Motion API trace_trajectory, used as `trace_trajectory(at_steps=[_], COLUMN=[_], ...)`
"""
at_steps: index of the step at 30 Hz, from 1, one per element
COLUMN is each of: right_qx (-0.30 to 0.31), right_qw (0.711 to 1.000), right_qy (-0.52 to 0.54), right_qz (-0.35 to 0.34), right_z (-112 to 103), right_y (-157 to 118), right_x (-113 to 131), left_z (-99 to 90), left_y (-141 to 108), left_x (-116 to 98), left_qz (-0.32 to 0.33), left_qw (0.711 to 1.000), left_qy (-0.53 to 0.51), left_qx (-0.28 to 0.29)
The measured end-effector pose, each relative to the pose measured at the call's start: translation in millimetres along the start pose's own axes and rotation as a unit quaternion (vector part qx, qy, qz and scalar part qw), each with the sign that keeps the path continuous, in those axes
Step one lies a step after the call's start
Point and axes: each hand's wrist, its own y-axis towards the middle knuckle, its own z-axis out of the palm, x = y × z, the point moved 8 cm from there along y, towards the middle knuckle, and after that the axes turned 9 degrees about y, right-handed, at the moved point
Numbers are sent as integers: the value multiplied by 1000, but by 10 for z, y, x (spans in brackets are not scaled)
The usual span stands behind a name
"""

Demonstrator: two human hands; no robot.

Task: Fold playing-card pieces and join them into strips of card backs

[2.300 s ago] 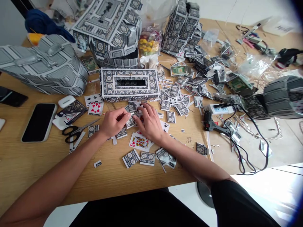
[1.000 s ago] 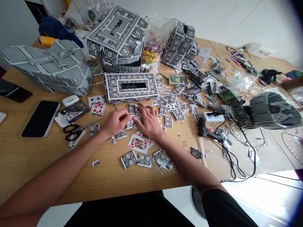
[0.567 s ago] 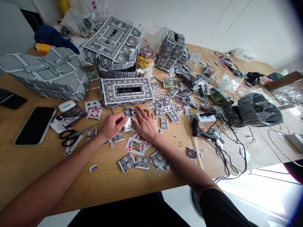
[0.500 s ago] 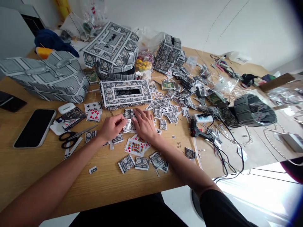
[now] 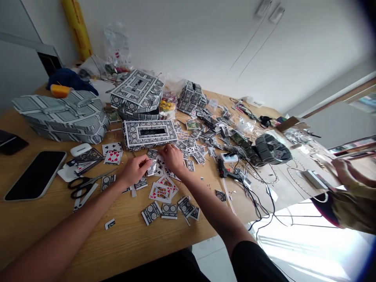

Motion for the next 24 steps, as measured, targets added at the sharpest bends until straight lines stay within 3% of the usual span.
trace_trajectory(at_steps=[7, 14, 19, 24], right_qx=[-61, -77, -71, -20], right_qw=[998, 995, 991, 983], right_qy=[-32, -61, -95, -138], right_qz=[-8, -35, -56, -117], right_z=[65, 115, 185, 296], right_y=[-50, -38, 8, 42], right_x=[79, 137, 163, 284], left_z=[14, 46, 24, 16], left_y=[11, 36, 41, 49], left_x=[23, 94, 81, 70], left_qz=[5, 3, 6, 7], left_qw=[1000, 1000, 1000, 1000], left_qy=[5, 1, -3, -15], left_qx=[-5, -9, -13, -13])
